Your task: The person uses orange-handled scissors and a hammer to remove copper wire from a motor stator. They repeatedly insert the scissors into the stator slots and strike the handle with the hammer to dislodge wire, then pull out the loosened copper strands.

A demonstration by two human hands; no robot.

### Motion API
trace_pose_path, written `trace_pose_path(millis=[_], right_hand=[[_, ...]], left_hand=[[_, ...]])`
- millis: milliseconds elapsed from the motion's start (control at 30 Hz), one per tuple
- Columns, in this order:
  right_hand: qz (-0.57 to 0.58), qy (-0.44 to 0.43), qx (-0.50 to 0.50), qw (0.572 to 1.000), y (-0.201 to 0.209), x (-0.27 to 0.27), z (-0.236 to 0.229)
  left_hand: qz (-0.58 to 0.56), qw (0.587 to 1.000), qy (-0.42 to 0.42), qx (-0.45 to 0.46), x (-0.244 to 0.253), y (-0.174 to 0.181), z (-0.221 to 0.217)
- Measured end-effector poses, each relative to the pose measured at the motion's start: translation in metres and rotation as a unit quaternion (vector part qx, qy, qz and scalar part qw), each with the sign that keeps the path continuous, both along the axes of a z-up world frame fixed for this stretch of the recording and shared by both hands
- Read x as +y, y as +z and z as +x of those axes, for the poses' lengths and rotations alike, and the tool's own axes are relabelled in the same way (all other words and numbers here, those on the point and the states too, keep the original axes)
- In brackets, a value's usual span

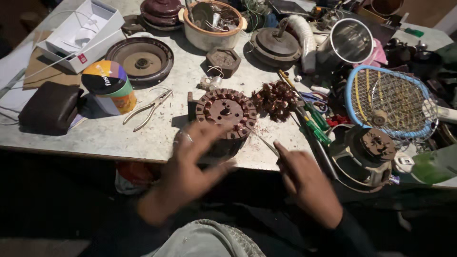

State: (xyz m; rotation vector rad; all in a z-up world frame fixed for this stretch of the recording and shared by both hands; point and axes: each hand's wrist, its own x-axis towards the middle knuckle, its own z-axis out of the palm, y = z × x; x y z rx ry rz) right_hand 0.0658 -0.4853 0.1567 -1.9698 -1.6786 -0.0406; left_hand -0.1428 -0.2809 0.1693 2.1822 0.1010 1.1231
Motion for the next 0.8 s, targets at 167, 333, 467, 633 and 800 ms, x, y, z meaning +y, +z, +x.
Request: trace_pose_path(millis=[167,333,467,633,800], right_hand=[[-0.028,-0.059,-0.105,0.992,0.031,0.025,0.005],[-0.015,0.003,-0.202,0.979,0.057,0.041,0.005],[-0.055,-0.003,-0.229,0.972,0.070,0.046,0.005],[-0.042,0.006,-0.228,0.973,0.060,0.061,0.000],[-0.011,-0.024,-0.127,0.991,0.030,0.066,0.002]], left_hand=[[0.107,0.993,0.047,0.033,0.081,0.011,0.055],[-0.015,0.979,-0.054,0.197,0.133,-0.002,0.115],[-0.080,0.943,-0.112,0.304,0.141,-0.009,0.138],[-0.117,0.928,-0.095,0.341,0.143,-0.028,0.148],[-0.105,0.950,-0.174,0.238,0.145,-0.040,0.144]])
